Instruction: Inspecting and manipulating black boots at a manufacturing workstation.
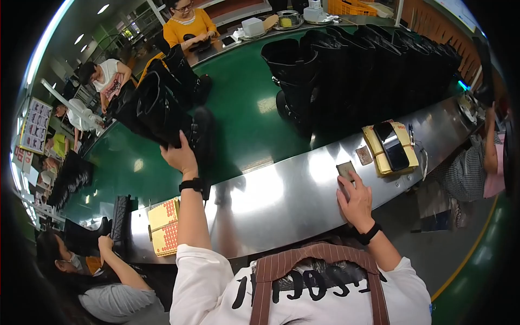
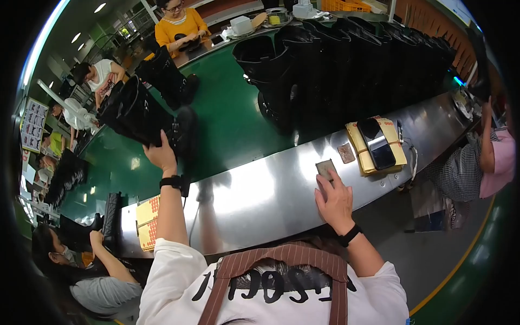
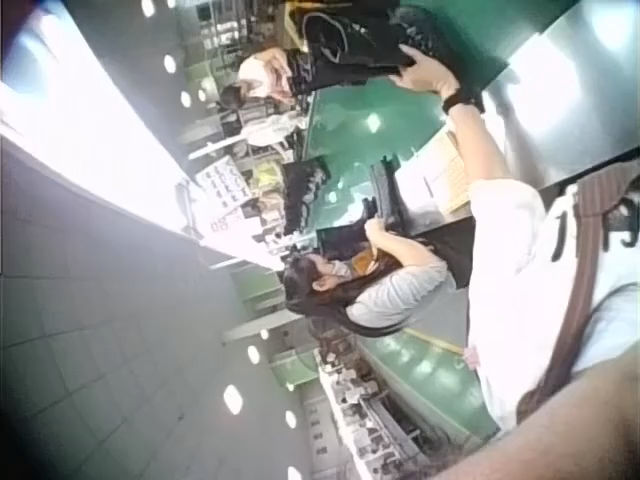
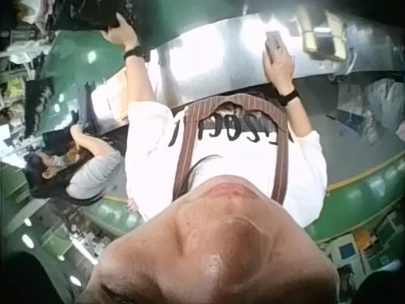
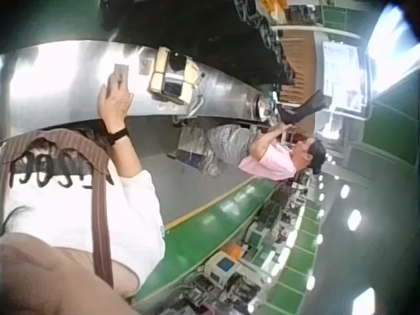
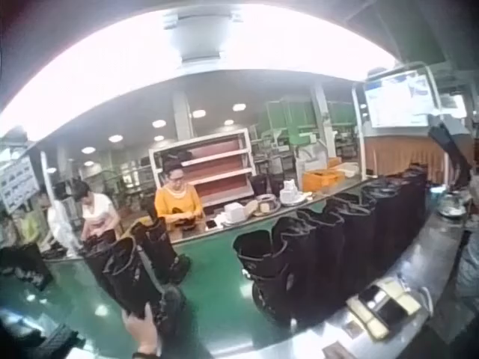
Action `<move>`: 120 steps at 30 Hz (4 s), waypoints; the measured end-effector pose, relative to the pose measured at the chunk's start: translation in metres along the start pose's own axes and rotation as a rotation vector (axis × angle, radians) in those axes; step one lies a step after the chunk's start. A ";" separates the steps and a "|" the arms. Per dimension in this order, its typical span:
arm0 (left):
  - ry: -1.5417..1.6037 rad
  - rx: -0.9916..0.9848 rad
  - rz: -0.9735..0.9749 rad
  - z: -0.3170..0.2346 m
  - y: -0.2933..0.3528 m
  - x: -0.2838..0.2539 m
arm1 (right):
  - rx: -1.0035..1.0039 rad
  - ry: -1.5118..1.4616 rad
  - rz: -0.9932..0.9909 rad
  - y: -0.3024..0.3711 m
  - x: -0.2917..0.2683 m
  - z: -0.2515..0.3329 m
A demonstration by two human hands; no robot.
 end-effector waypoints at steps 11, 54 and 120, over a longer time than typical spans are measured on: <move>-0.197 -0.136 0.421 0.053 0.028 0.015 | -0.248 -0.116 -0.057 -0.153 -0.101 0.029; 0.954 0.455 -0.091 -0.153 0.128 -0.175 | -0.247 -0.250 0.254 0.000 -0.094 0.148; 0.552 -0.219 0.519 -0.072 0.232 -0.072 | -0.134 -0.896 1.159 -0.016 0.159 0.175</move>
Point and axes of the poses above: each hand's wrist, its own y-axis away from the middle knuckle, its own x-axis out of the palm, z = x × y, the point moved 10 cm from there along -y, towards the middle knuckle, and after that the axes turned 13 degrees about z, right-handed, at the moved point
